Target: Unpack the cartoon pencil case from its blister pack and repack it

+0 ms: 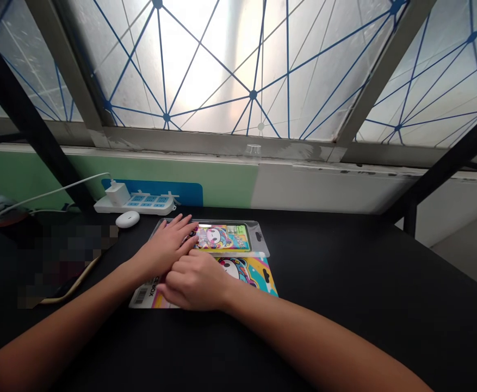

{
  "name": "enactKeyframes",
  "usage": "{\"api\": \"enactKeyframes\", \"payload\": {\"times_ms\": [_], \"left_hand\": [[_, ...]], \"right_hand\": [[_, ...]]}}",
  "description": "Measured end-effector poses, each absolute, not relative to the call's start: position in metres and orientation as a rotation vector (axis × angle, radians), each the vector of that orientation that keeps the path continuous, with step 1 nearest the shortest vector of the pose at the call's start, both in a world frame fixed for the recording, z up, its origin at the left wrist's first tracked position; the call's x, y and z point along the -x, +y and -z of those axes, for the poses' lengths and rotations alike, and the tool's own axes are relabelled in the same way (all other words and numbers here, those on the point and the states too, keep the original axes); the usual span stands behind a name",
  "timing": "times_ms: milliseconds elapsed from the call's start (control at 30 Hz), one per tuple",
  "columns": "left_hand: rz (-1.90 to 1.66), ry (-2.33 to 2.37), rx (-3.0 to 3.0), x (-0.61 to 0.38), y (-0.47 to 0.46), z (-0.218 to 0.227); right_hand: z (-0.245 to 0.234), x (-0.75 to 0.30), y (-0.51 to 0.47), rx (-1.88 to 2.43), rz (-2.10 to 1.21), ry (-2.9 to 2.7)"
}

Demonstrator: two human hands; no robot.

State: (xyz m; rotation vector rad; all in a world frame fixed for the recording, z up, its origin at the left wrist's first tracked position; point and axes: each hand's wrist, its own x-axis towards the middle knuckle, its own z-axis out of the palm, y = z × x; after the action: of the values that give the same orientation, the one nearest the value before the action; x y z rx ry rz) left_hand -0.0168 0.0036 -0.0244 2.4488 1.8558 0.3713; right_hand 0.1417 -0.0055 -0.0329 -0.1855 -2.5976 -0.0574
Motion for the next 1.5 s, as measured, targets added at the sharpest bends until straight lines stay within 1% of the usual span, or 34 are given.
{"api": "enactKeyframes", "payload": {"times_ms": [100, 167, 267, 500, 800, 967, 1233, 1333, 1400, 1500], "left_hand": [[-0.381, 1.836, -2.486, 0.017, 0.002, 0.025], [-0.401, 1.852, -2.495, 0.015, 0.001, 0.025], [-0.422, 1.909, -2.494, 0.013, -0.001, 0.024], [-0.417, 1.936, -2.518, 0.011, -0.002, 0.022], [-0.402, 1.932, -2.606, 0.012, -0.004, 0.020], [-0.422, 1.945, -2.620, 0.012, -0.004, 0.020], [-0.597, 1.963, -2.616, 0.027, -0.001, 0.009], [-0.622, 1.962, -2.592, 0.039, 0.006, 0.003], [-0.694, 1.889, -2.603, 0.043, 0.007, -0.002], [-0.937, 1.725, -2.704, 0.042, -0.003, -0.015]], "right_hand": [[0.010, -0.158, 0.016, 0.564, 0.045, -2.565], [-0.008, -0.176, 0.036, 0.998, 0.025, -2.571], [-0.021, -0.208, 0.065, 1.147, -0.047, -2.647], [-0.003, -0.233, 0.091, 1.138, -0.209, -2.737], [-0.013, -0.235, 0.085, 1.200, -0.439, -2.784], [-0.010, -0.229, 0.085, 1.225, -0.285, -2.750], [-0.018, -0.221, 0.070, 1.087, 0.150, -2.692], [-0.015, -0.218, 0.061, 1.064, 0.226, -2.608], [-0.014, -0.220, 0.054, 1.061, 0.226, -2.574], [-0.016, -0.232, 0.038, 1.012, 0.244, -2.501]]}}
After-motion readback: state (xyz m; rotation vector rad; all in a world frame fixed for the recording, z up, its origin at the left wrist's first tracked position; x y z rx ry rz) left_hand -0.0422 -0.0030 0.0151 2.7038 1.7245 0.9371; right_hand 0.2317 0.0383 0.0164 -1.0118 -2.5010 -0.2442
